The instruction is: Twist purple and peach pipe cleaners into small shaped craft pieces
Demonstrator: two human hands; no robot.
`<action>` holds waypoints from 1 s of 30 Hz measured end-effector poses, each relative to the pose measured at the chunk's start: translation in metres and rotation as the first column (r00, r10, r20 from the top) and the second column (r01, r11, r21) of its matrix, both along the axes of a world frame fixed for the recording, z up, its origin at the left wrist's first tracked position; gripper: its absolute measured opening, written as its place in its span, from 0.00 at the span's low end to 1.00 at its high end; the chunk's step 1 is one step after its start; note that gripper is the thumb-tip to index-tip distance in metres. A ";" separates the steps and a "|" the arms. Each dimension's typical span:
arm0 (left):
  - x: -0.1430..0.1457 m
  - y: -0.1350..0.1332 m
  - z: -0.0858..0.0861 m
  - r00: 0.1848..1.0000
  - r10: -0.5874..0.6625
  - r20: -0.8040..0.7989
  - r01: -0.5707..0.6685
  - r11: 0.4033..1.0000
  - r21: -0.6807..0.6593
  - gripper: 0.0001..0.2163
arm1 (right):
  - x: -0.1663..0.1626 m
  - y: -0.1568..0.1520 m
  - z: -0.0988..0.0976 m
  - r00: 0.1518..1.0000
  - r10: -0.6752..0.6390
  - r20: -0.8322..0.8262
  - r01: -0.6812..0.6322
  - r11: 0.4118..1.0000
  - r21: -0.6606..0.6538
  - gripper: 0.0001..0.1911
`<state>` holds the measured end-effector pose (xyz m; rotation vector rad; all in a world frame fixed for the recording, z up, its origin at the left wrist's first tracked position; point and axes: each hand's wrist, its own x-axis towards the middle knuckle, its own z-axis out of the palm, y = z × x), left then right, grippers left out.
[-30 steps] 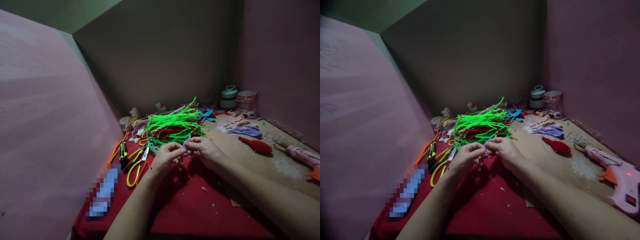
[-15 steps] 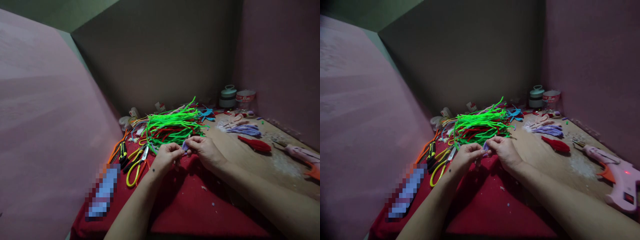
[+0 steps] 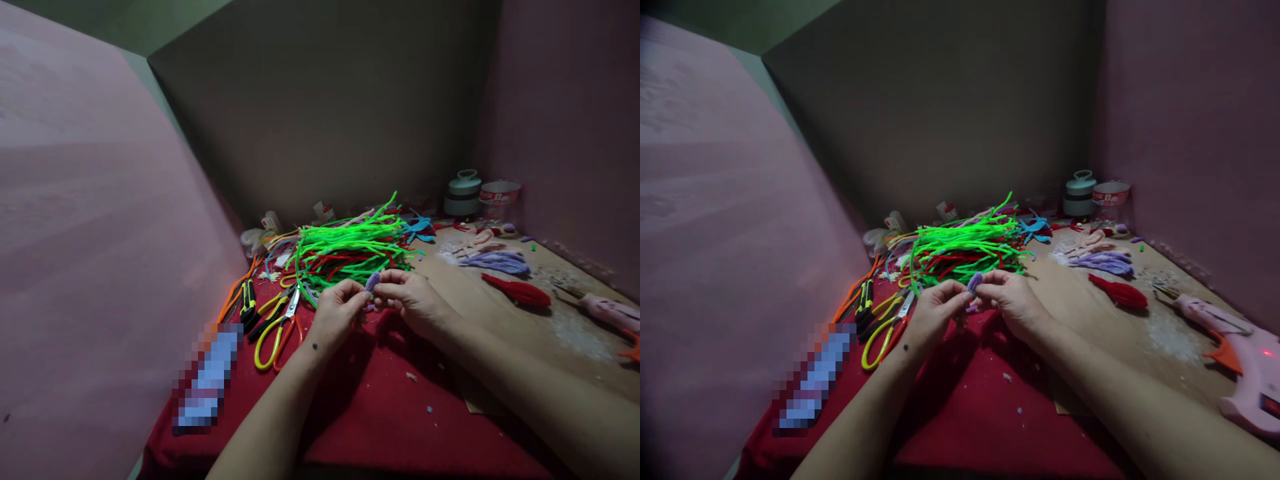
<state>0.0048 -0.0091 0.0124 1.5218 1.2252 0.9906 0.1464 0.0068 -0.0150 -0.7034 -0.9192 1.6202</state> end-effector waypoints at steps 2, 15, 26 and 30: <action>0.001 -0.001 0.001 1.000 -0.002 -0.006 0.002 1.000 0.002 0.11 | -0.001 0.000 -0.001 1.000 -0.016 0.014 0.016 1.000 0.014 0.07; 0.002 -0.002 0.004 0.994 -0.063 0.084 0.076 0.984 -0.162 0.12 | -0.003 -0.001 -0.003 1.000 -0.019 -0.002 0.019 0.999 0.037 0.10; -0.010 0.001 0.009 0.988 -0.115 0.103 0.132 0.975 -0.180 0.11 | 0.008 0.006 0.000 0.977 0.207 -0.061 -0.204 0.978 0.041 0.12; -0.014 0.000 0.012 0.965 -0.204 0.165 0.237 0.948 -0.213 0.11 | 0.009 0.006 0.000 0.978 0.201 -0.047 -0.197 0.977 0.087 0.14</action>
